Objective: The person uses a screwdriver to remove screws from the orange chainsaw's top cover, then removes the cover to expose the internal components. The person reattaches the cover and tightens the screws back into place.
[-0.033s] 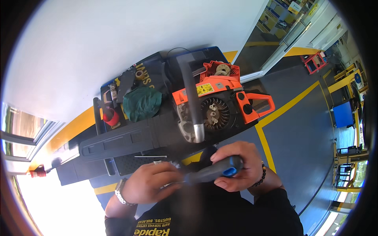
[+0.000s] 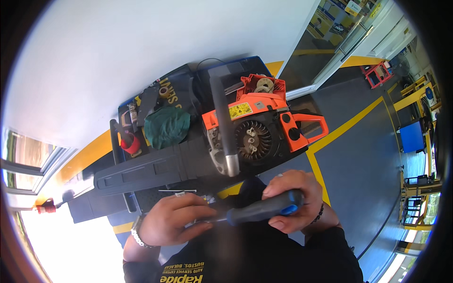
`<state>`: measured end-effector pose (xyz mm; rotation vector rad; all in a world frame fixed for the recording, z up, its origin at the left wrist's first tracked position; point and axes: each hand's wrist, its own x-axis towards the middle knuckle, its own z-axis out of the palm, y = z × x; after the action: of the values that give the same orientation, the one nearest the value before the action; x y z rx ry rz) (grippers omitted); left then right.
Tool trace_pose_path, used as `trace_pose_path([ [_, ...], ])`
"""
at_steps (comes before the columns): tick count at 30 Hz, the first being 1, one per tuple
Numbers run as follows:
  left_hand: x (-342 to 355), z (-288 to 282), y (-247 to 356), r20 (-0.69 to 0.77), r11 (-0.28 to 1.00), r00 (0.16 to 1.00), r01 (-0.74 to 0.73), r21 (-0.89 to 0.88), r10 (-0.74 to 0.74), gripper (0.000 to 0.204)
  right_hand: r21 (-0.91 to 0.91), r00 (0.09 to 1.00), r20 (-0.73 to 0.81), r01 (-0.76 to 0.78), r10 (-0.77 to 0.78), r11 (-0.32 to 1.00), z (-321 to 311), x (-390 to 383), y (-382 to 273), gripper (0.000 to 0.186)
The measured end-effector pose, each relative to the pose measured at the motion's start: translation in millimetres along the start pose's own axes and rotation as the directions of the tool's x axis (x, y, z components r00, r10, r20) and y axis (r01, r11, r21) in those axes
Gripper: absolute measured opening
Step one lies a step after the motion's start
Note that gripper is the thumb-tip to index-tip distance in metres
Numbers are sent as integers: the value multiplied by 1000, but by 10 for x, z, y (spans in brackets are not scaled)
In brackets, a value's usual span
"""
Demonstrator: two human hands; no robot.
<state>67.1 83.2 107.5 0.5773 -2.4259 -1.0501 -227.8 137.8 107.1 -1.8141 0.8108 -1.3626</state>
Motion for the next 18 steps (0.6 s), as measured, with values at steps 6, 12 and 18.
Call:
trace_pose_path([
  [6,825,-481,-22,-379,994,923,96,51,-70,26,116,889,-449,154,-86,981,-1549,-289,106,67],
  [12,2470,-432,-381,-81,927,961,278,252,-266,14,-230,887,-446,17,-121,973,-2818,-300,810,54],
  [18,3604,163,-1068,255,694,840,184,696,-479,21,-210,897,-442,-82,-20,974,-3217,69,1482,47],
])
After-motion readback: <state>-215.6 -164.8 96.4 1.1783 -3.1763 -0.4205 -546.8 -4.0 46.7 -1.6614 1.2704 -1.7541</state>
